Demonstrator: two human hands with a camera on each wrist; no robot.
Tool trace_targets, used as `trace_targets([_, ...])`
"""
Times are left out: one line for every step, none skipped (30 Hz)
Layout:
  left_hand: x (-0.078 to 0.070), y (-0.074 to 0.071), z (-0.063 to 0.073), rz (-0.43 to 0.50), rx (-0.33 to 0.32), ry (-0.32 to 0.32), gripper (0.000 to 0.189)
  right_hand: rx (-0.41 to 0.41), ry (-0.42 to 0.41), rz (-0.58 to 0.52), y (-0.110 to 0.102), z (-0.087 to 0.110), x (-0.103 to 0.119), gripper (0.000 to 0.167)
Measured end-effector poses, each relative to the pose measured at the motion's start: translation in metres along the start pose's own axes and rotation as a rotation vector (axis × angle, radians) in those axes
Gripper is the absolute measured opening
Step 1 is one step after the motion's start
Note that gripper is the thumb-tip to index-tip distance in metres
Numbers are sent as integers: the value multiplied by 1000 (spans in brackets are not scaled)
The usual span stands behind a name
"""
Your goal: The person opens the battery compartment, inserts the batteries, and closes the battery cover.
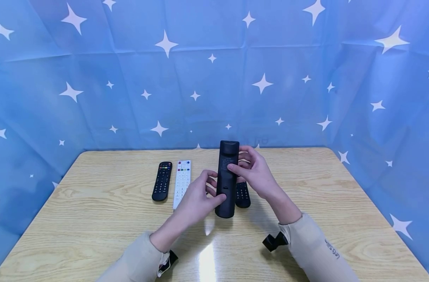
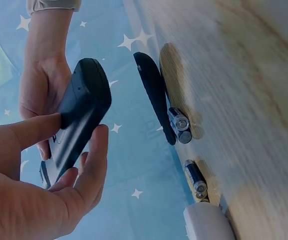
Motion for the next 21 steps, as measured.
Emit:
trace_targets([-1, 0, 0, -12, 2, 6, 51, 0, -1, -4, 0, 0, 0, 51])
trace_targets([-1, 1, 1, -22, 4, 12, 51, -1, 1, -9, -1, 0, -1, 50])
trace_targets([-2, 1, 1, -35, 6, 20, 53, -1, 3, -12, 0, 0, -1, 50])
trace_targets([-3, 2, 1, -48, 8, 23, 55, -3, 5, -14, 0, 0, -1, 50])
trace_targets([-4, 2, 2, -62, 11, 26, 57, -4, 6, -14, 0, 0, -1, 50])
trace_targets([-4, 3, 2, -78, 12, 27, 59, -6, 6, -13, 0, 0, 0, 51])
trace_targets([-5, 3, 2, -96, 12, 28, 61, -7, 7, -11, 0, 0, -1, 51])
trace_targets([-5, 4, 2, -116, 11, 29, 64, -7, 8, -9, 0, 0, -1, 52])
trace_targets([-5, 4, 2, -134, 11, 28, 66, -7, 9, -7, 0, 0, -1, 53])
trace_targets([-5, 5, 2, -151, 10, 27, 68, -8, 8, -5, 0, 0, -1, 53])
trace_targets([-5, 5, 3, -164, 10, 27, 70, -9, 8, -2, 0, 0, -1, 53])
trace_targets([-5, 5, 3, -175, 9, 26, 72, -8, 7, 0, 0, -1, -1, 54])
trace_targets([-5, 5, 3, -184, 9, 27, 74, -9, 7, 2, 0, -1, -2, 54])
trace_targets([-4, 5, 3, -192, 10, 26, 75, -10, 6, 2, 0, -1, -1, 54])
trace_targets([-4, 6, 3, -197, 11, 25, 77, -11, 5, 0, 0, -1, -1, 54])
trace_targets([-4, 6, 3, -200, 11, 25, 78, -12, 4, 1, 0, -1, -1, 54])
trace_targets([-4, 6, 3, -203, 13, 22, 80, -13, 3, -1, 0, -1, -1, 54])
trace_targets([-4, 6, 3, -207, 15, 22, 82, -14, 4, -3, 1, -1, -1, 55])
trace_targets([-4, 7, 3, -211, 17, 22, 84, -15, 4, -4, 1, -1, 0, 55])
trace_targets([-4, 7, 4, -215, 20, 20, 86, -17, 4, -5, 1, -1, 0, 55])
trace_targets([-4, 7, 4, -220, 23, 17, 89, -17, 5, -5, 1, -1, 0, 56])
Point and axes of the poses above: each hand's wrist, its own z-axis away from the middle knuckle, its own y-axis out of the palm, x = y × z, the point moved 3 cm from there along -z, towards the middle knuckle, and after that the axes turned 6 degrees about x, right-handed, at the moved point
